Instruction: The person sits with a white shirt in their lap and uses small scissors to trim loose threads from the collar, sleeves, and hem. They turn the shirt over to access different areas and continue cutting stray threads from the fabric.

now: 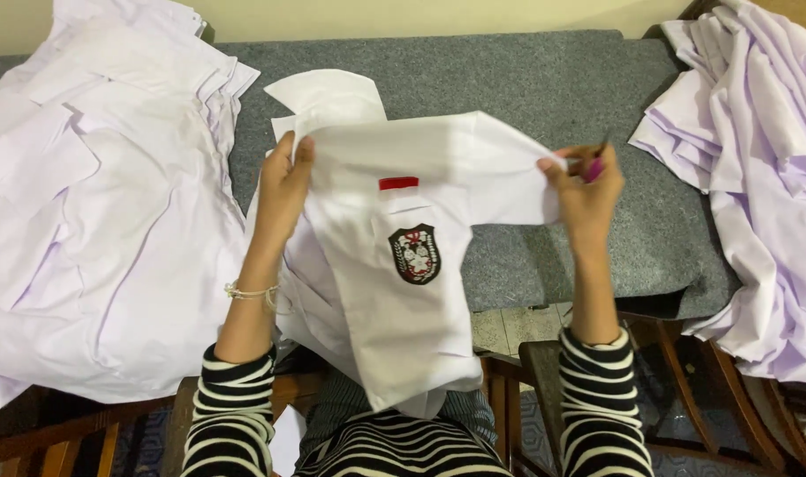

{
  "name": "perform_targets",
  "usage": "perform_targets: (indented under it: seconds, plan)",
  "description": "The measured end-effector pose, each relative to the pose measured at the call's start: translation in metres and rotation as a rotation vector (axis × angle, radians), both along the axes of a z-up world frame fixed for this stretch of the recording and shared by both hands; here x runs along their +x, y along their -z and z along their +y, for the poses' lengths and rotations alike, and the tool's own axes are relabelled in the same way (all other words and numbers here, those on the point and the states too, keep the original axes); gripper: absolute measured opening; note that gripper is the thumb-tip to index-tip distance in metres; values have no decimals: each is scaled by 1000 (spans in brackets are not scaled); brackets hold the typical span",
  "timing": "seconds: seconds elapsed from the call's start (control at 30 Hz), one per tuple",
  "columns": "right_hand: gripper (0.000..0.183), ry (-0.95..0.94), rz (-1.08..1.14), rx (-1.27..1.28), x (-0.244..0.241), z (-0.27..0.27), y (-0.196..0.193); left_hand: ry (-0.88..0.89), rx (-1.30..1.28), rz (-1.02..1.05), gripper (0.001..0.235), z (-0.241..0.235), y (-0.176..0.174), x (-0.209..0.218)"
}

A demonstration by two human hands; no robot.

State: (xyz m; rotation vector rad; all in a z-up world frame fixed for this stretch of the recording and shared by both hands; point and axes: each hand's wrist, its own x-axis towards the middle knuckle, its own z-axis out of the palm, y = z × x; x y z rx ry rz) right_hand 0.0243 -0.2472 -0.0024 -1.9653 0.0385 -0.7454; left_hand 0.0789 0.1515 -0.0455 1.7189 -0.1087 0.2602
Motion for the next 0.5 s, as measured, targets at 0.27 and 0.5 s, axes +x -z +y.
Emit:
perform_targets:
  seconds: [0.27,0.5]
  plan:
    - [51,0,-13,50,11,-42,-5,36,78,-24,65,-25,32,20]
    - [32,137,-6,-285,32,-55,32,15,274,74,57,-45,35,31]
